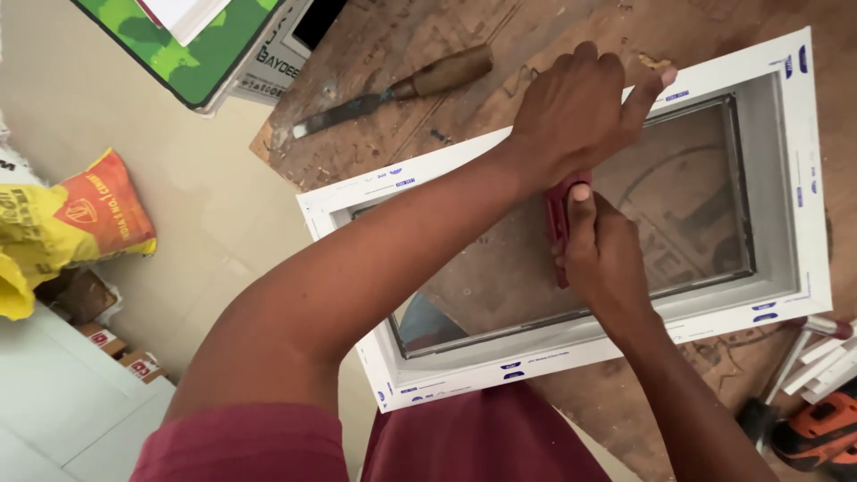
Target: The person uses a red staple gun to fasten a white plastic frame around a glass pane. They repeatedly staple along the edges, reposition the frame, and press the frame to check alignment.
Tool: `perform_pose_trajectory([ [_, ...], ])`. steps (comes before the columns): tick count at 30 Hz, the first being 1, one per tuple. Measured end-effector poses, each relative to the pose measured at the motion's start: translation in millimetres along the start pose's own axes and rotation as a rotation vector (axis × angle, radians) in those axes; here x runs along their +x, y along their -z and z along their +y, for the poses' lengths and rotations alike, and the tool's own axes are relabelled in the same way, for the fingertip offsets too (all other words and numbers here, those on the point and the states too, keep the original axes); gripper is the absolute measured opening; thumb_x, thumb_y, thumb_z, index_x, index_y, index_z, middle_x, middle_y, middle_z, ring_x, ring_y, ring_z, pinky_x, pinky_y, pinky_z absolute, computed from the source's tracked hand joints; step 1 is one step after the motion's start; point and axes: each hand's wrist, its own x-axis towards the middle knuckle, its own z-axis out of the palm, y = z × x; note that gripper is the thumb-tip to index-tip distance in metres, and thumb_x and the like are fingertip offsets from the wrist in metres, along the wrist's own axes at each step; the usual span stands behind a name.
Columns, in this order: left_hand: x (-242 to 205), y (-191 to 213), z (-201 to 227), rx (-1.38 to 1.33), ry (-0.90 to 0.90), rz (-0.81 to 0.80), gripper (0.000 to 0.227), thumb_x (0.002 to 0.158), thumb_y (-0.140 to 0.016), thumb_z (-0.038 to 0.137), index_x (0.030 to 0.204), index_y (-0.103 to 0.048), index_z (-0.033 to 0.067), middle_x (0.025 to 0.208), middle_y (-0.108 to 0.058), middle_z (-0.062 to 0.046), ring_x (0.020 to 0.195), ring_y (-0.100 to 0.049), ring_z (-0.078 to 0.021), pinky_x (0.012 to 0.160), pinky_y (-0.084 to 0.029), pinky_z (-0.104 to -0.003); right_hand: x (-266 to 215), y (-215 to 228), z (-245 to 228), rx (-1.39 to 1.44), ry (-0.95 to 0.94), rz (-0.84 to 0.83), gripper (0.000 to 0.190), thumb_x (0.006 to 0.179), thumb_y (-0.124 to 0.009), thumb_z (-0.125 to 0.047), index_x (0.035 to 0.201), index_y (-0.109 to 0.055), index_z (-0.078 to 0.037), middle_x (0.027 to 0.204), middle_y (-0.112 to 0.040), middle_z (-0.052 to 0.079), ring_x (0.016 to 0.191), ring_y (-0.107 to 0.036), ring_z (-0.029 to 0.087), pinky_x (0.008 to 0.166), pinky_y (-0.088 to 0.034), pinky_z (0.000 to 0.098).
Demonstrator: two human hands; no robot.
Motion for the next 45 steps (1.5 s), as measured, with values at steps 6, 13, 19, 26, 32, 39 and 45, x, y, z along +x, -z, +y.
perform_pose_trajectory([
  [6,3.1,-2.5,-0.5,-0.021,0.029,-0.04,0.075,0.098,-0.038,0.062,0.083,-0.073,-0.0024,0.09,-0.066,-0.023,0.083,-0.071,-0.0359,0.075,-0.057,-0.049,3.6,-9.2,20.0,-0.192,0.178,0.133,0.07,0.109,-0.025,-0.052,0.092,-0.067,0.002,0.052,-0.058,0.014,0.051,-0.064,0.029,0.054,-0.048,0.0429],
  [13,-6.6,10.4,3.1,0.025,0.016,0.007,0.066,0.097,-0.038,0.062,0.09,-0.074,0.0069,0.09,-0.07,-0.02,0.084,-0.072,-0.0364,0.073,-0.057,-0.048,-1.2,3.3,5.9,0.044,-0.008,0.034,0.067,0.106,-0.037,-0.056,0.094,-0.067,0.003,0.062,-0.063,0.011,0.055,-0.064,0.024,0.052,-0.05,0.0391],
  [19,-78.4,71.2,-16.4,-0.082,-0.087,0.062,0.037,0.105,-0.052,0.039,0.107,-0.066,0.0054,0.112,-0.066,-0.017,0.108,-0.065,-0.0369,0.095,-0.051,-0.05,-6.7,31.5,22.3,0.272,-0.191,0.015,0.077,0.103,-0.034,-0.067,0.099,-0.068,0.002,0.074,-0.068,0.01,0.063,-0.065,0.021,0.06,-0.052,0.0358],
  [26,-184.6,110.4,-53.4,0.404,-0.158,0.03,0.033,0.098,-0.065,0.043,0.126,-0.072,0.0263,0.162,-0.031,-0.017,0.148,-0.026,-0.0438,0.12,-0.022,-0.065,-18.3,27.3,5.4,0.17,-0.22,-0.04,0.081,0.102,-0.033,-0.068,0.101,-0.069,0.004,0.081,-0.07,0.014,0.072,-0.066,0.022,0.069,-0.051,0.0366],
  [32,-197.4,104.4,-79.8,0.523,-0.166,0.091,0.051,0.094,-0.072,0.044,0.144,-0.067,0.0333,0.169,-0.023,-0.011,0.154,-0.021,-0.0395,0.123,-0.021,-0.061,-12.7,-3.0,-6.4,0.181,-0.275,-0.12,0.075,0.101,-0.035,-0.065,0.104,-0.069,0.001,0.082,-0.07,0.012,0.07,-0.066,0.02,0.067,-0.053,0.0364],
  [39,-190.5,106.7,-75.9,0.476,-0.086,0.001,0.051,0.09,-0.075,0.04,0.139,-0.068,0.0307,0.163,-0.031,-0.016,0.144,-0.031,-0.0419,0.119,-0.027,-0.059,-11.9,-21.5,-17.6,0.111,-0.251,-0.18,0.075,0.101,-0.034,-0.065,0.103,-0.069,0.001,0.08,-0.069,0.01,0.07,-0.066,0.019,0.067,-0.054,0.0351],
  [45,-184.3,106.2,-76.5,0.447,-0.068,-0.045,0.05,0.09,-0.074,0.038,0.139,-0.068,0.0278,0.158,-0.033,-0.018,0.143,-0.031,-0.0448,0.118,-0.026,-0.061,-16.0,-26.8,-32.8,0.034,-0.246,-0.179,0.071,0.101,-0.032,-0.062,0.104,-0.068,-0.001,0.079,-0.069,0.01,0.069,-0.066,0.02,0.066,-0.055,0.0361],
])
